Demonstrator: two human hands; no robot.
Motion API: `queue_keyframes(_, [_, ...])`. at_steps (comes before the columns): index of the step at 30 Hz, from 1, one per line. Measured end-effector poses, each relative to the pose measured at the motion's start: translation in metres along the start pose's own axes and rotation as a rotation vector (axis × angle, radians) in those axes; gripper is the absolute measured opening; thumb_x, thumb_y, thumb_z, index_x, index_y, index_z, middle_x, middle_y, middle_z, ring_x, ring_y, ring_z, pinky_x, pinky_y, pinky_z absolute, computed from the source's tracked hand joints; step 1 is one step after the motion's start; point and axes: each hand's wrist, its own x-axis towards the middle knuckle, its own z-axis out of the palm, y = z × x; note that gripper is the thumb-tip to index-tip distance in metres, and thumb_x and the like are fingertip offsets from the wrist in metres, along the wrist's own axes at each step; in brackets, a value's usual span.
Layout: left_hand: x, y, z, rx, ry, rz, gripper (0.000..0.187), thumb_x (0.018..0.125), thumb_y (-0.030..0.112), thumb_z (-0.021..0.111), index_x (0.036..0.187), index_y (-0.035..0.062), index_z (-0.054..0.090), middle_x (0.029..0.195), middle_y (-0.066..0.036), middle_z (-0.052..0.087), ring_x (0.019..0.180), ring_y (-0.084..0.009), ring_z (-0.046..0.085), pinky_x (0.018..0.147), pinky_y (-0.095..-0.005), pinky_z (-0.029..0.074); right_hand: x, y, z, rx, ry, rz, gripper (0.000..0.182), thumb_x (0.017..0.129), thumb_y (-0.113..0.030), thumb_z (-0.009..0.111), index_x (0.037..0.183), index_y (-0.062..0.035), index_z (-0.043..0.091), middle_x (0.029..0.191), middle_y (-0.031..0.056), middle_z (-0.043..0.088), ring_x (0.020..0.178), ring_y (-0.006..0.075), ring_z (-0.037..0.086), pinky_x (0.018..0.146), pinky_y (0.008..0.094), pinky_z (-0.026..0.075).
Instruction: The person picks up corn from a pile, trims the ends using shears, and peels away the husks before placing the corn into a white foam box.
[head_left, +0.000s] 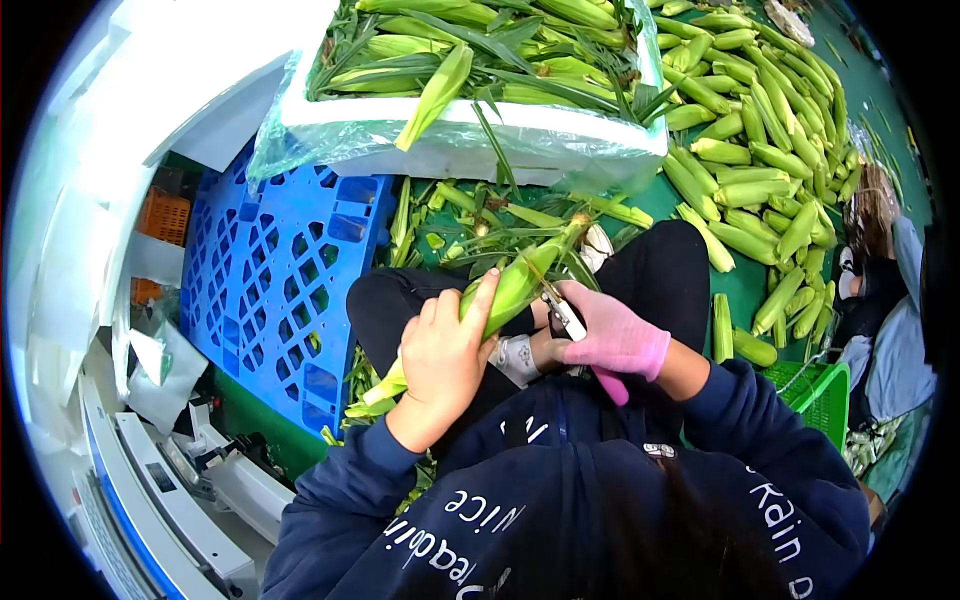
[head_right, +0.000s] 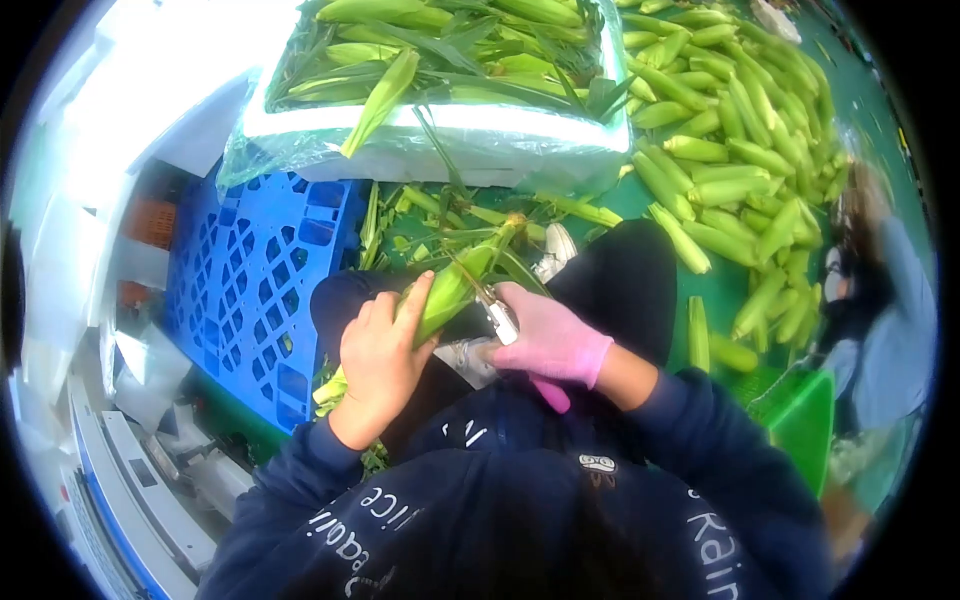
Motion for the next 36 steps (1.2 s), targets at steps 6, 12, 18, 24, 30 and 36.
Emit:
queue_keyframes(6, [0.001, -0.012, 0.002, -0.212, 0.016, -0.024, 0.081, 0.066, 0.019, 0.086, 0.142, 0.0195, 0.057, 0.108, -0.008, 0.060, 0.096, -0.0281, 0.062, 0.079, -0.0382, 0.053, -0.004, -0.003, -0.006, 0.551, -0.137, 0.132, 0.031, 0.091, -0.019, 0.068, 0.113, 0.0009, 0.061, 0.080, 0.0048, 0.063, 0.063, 0.0112, 0.060, 0.056, 0.0261, 0.048])
queue_keyframes(12, [0.018, -0.026, 0.010, -0.325, 0.171, -0.331, 0.079, 0.076, 0.024, 0.083, 0.145, 0.0076, 0.048, 0.120, -0.015, 0.063, 0.106, -0.0357, 0.063, 0.088, -0.0437, 0.053, -0.035, -0.067, 0.000, 0.053, -0.084, 0.060, 0.061, 0.085, -0.022, 0.071, 0.137, -0.0009, 0.045, 0.102, 0.0122, 0.062, 0.085, 0.0245, 0.067, 0.080, 0.0323, 0.053])
queue_keyframes(18, [0.032, 0.000, 0.010, -0.347, 0.127, -0.372, 0.080, 0.077, 0.026, 0.083, 0.146, 0.0068, 0.047, 0.113, -0.018, 0.067, 0.102, -0.0356, 0.065, 0.086, -0.0432, 0.054, 0.001, -0.038, 0.035, 0.068, 0.215, 0.078, 0.072, 0.082, -0.035, 0.076, 0.137, 0.0006, 0.046, 0.117, 0.0228, 0.063, 0.108, 0.0366, 0.064, 0.096, 0.0402, 0.049])
queue_keyframes(24, [0.025, 0.007, 0.017, -0.810, 0.044, -0.471, 0.077, 0.082, 0.020, 0.079, 0.147, 0.0036, 0.042, 0.117, -0.019, 0.067, 0.105, -0.0314, 0.067, 0.089, -0.0386, 0.054, 0.020, -0.022, 0.018, 0.132, 0.088, -0.032, 0.046, 0.084, -0.030, 0.076, 0.116, 0.0002, 0.062, 0.094, 0.0160, 0.068, 0.089, 0.0258, 0.066, 0.083, 0.0365, 0.052])
queue_keyframes(30, [0.027, -0.024, 0.024, -1.807, -0.074, -0.723, 0.053, 0.096, 0.037, 0.064, 0.133, 0.0012, 0.052, 0.116, -0.016, 0.068, 0.103, -0.0256, 0.067, 0.087, -0.0388, 0.056, 0.005, -0.025, 0.017, 0.435, 0.347, -0.005, 0.035, 0.086, -0.016, 0.073, 0.116, -0.0011, 0.061, 0.076, 0.0001, 0.058, 0.053, 0.0072, 0.053, 0.053, 0.0241, 0.046])
queue_keyframes(36, [0.047, -0.080, 0.027, -2.237, 0.522, -1.141, 0.052, 0.098, 0.042, 0.065, 0.128, 0.0005, 0.056, 0.121, -0.014, 0.066, 0.113, -0.0296, 0.063, 0.104, -0.0446, 0.050, -0.028, -0.025, 0.027, -0.091, 0.281, -0.219, 0.059, 0.075, -0.014, 0.076, 0.129, -0.0030, 0.054, 0.092, 0.0087, 0.063, 0.086, 0.0220, 0.065, 0.080, 0.0357, 0.053])
